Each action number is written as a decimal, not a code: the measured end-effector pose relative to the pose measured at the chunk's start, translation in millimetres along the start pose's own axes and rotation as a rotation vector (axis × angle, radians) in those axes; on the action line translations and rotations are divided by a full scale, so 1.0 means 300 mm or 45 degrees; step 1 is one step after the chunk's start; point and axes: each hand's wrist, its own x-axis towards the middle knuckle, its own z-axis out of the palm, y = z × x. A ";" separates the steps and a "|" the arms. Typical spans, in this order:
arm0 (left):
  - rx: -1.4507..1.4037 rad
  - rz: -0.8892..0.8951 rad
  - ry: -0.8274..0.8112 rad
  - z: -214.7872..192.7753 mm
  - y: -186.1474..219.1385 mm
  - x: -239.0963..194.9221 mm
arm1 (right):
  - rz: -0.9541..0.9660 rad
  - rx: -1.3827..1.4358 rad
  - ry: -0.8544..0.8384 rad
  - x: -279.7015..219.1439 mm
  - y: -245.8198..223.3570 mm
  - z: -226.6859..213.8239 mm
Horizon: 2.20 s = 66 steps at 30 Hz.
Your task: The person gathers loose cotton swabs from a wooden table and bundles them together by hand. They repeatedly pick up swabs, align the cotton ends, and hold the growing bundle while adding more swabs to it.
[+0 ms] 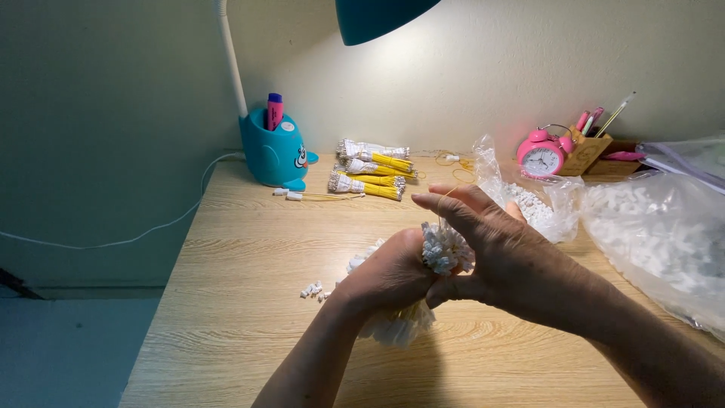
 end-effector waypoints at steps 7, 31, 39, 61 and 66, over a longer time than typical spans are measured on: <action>-0.019 -0.156 -0.037 -0.024 0.053 -0.018 | -0.238 -0.202 0.227 -0.015 -0.006 0.009; -0.059 0.199 -0.244 0.004 -0.057 0.011 | 0.225 -0.489 -1.169 0.230 -0.132 -0.132; -0.366 0.219 -0.259 -0.032 -0.134 0.045 | 0.423 0.078 -0.927 0.236 0.157 -0.131; -1.138 0.077 -0.019 -0.058 -0.130 0.052 | -0.374 0.250 -0.041 0.001 0.280 -0.056; -1.245 0.084 0.031 -0.032 -0.158 0.066 | 0.510 0.440 -0.320 0.022 0.243 -0.071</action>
